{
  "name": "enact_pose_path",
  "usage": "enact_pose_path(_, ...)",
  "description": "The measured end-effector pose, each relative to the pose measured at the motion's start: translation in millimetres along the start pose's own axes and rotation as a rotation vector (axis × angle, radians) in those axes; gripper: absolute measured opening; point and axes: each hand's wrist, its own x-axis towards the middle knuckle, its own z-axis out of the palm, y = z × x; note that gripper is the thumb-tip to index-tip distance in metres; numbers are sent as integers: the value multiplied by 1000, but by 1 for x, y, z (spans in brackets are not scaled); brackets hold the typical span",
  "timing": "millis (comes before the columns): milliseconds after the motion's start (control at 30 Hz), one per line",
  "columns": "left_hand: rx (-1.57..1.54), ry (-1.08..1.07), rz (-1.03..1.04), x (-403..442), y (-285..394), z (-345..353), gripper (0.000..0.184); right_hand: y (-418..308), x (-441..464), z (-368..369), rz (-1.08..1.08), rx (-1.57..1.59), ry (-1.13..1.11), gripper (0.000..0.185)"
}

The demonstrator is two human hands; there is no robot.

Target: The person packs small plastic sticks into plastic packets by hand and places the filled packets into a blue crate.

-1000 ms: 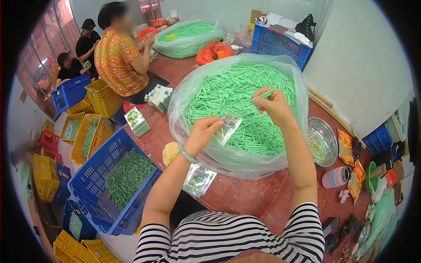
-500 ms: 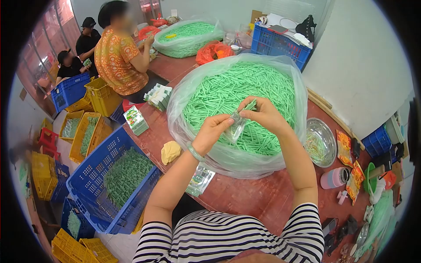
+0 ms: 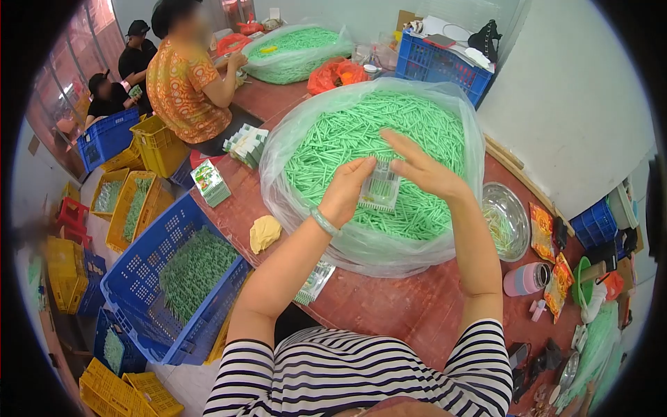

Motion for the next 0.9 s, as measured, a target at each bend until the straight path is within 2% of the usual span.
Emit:
enact_pose_path(67, 3, 28, 17, -1, 0, -2, 28, 11, 3, 10, 19, -92, -203, 66)
enact_pose_path(267, 226, 27, 41, -6, 1, -11, 28, -8, 11, 10, 61, 152, 129, 52)
enact_pose_path(333, 254, 19, 64, -3, 5, -11, 28, -4, 17, 13, 89, -2, 132, 41)
enact_pose_path(367, 167, -8, 34, -2, 8, -11, 27, -2, 19, 14, 105, -80, 134, 35)
enact_pose_path(433, -13, -58, -30, -1, 17, -14, 25, -1, 22, 17, 204, 196, 179, 30)
enact_pose_path(467, 55, -91, -13, -3, 20, -15, 24, -1, 23, 19, 254, 336, 199, 27)
enact_pose_path(533, 191, -152, 19, -8, 28, -19, 25, -1, 23, 23, 205, 438, 162, 25)
enact_pose_path(667, 257, -134, -39, -33, 50, -27, 24, -22, 31, 43, 100, 548, 99, 24)
enact_pose_path(767, 530, -110, 73, -63, 55, -63, 24, -40, 36, 63, 31, 336, -53, 30)
enact_pose_path(867, 1172, 61, 265, -134, 95, -99, 29, -55, 39, 81, -14, 265, -104, 33)
enact_pose_path(900, 1228, 132, 352, -159, 103, -126, 37, -59, 41, 85, -5, 280, -101, 32)
